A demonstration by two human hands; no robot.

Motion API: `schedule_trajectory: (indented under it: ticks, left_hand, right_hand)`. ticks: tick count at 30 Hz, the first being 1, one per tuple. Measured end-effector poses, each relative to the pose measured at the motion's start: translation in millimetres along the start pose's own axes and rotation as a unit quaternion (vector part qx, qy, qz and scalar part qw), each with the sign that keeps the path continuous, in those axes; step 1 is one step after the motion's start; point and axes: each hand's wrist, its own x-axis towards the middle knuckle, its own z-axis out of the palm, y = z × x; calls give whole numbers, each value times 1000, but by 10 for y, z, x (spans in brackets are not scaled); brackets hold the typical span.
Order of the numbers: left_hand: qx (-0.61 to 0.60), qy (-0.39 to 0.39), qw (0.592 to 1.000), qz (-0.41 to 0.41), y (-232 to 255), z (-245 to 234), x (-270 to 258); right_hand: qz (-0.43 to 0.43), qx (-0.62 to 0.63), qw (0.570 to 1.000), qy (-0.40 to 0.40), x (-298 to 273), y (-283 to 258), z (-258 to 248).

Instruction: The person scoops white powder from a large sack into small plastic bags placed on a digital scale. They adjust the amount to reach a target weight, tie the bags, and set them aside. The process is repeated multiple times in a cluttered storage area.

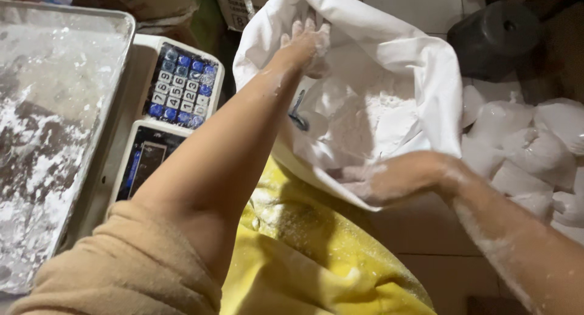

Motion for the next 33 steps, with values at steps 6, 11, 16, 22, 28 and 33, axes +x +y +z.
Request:
schedule_trajectory:
  ticks: [6,11,16,22,28,33]
  left_hand:
    - [54,-59,993,81,243,160,-364]
    - [144,45,981,126,462,148,-682]
    - [-192,244,950,30,447,323,-1002]
    - [-254,399,873,118,594,255,-1550]
    - [-284,538,785,121,416,241,-2821]
    - [-320,532,784,-1,129,503,-3861]
  right_hand:
    - [74,126,988,45,104,-171,-467]
    - [111,9,965,236,251,-297,-788]
    - [69,39,938,337,250,-120,-700]
    - [-8,-2,978,209,114,-274,-614]
    - [-148,-87,918,359,-233,-1122,-305]
    - [-341,42,897,279,-228,-1945,409]
